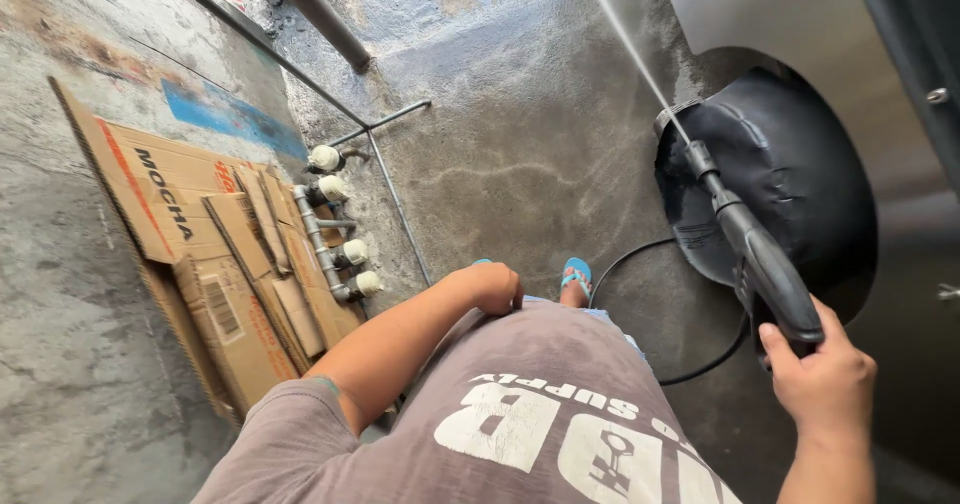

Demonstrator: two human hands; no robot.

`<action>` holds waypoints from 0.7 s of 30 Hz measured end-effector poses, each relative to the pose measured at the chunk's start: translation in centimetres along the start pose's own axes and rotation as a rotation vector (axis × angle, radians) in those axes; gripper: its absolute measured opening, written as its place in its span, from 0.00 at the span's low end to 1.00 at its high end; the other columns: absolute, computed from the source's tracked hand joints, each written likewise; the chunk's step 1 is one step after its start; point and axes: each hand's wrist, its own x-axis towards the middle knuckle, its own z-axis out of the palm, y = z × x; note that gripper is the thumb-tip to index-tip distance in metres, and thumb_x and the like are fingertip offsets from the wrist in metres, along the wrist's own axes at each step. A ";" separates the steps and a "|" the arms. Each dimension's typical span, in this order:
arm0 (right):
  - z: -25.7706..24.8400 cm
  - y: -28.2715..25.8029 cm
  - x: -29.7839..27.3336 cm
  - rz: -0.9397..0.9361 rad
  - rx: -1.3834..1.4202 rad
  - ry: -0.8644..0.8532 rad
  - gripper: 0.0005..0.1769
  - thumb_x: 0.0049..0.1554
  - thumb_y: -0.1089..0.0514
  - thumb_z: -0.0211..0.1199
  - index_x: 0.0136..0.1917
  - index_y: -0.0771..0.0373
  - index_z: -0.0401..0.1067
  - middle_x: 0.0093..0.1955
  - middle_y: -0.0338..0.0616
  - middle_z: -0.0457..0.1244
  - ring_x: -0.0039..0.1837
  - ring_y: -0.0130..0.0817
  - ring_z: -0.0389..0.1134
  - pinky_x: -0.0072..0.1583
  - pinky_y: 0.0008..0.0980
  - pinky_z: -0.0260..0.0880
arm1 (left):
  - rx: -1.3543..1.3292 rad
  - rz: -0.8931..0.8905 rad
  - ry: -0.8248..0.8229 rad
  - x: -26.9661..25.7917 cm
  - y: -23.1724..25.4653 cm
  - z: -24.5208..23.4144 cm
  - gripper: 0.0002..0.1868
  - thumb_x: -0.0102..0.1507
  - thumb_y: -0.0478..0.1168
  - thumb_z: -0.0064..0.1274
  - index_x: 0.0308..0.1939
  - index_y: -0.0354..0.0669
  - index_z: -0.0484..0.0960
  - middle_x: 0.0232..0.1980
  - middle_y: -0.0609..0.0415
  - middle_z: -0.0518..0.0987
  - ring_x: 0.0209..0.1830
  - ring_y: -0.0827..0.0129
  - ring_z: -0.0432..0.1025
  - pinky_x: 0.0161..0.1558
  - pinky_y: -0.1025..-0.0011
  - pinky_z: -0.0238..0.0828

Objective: The person is using a pressure washer to clean a vehicle and the surrounding concrete floor.

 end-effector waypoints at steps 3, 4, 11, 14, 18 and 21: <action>-1.7 3.2 1.7 0.076 0.039 -0.063 0.27 0.57 0.56 0.70 0.70 0.59 0.74 0.35 0.45 0.69 0.39 0.33 0.72 0.48 0.33 0.71 | 0.022 -0.003 0.034 2.5 0.6 1.3 0.17 0.57 0.41 0.54 0.49 0.60 0.89 0.48 0.53 0.86 0.50 0.56 0.79 0.50 0.59 0.76; -2.3 4.1 2.2 0.115 0.058 -0.094 0.28 0.56 0.56 0.70 0.70 0.58 0.74 0.35 0.44 0.69 0.38 0.32 0.72 0.46 0.33 0.71 | 0.051 0.014 0.050 3.4 0.7 1.8 0.16 0.57 0.42 0.56 0.48 0.57 0.89 0.48 0.52 0.86 0.49 0.55 0.79 0.50 0.59 0.76; -4.9 7.9 6.1 0.166 0.070 -0.241 0.30 0.52 0.55 0.71 0.69 0.57 0.74 0.35 0.45 0.70 0.35 0.33 0.72 0.44 0.33 0.72 | -0.062 -0.209 0.056 1.9 8.6 -1.4 0.16 0.54 0.45 0.61 0.46 0.58 0.89 0.45 0.51 0.84 0.48 0.52 0.78 0.48 0.55 0.76; -5.4 8.7 7.3 0.157 0.038 -0.240 0.31 0.53 0.56 0.71 0.70 0.57 0.74 0.36 0.47 0.71 0.36 0.33 0.73 0.44 0.34 0.72 | -0.096 -0.216 0.116 3.1 9.2 1.0 0.14 0.55 0.49 0.62 0.41 0.49 0.89 0.43 0.45 0.84 0.45 0.49 0.78 0.47 0.54 0.76; -5.6 9.1 8.2 0.131 0.066 -0.162 0.29 0.55 0.57 0.70 0.70 0.60 0.73 0.38 0.47 0.70 0.37 0.33 0.72 0.44 0.33 0.72 | 0.024 -0.181 0.326 5.2 9.3 4.8 0.12 0.59 0.41 0.51 0.35 0.42 0.89 0.37 0.39 0.84 0.37 0.47 0.80 0.42 0.53 0.77; -5.2 9.4 8.7 0.116 0.131 -0.141 0.28 0.56 0.57 0.70 0.69 0.62 0.73 0.39 0.45 0.70 0.38 0.32 0.72 0.43 0.33 0.71 | -0.054 -0.167 0.394 3.7 10.0 4.5 0.13 0.60 0.41 0.49 0.38 0.41 0.87 0.36 0.37 0.83 0.36 0.45 0.80 0.41 0.52 0.76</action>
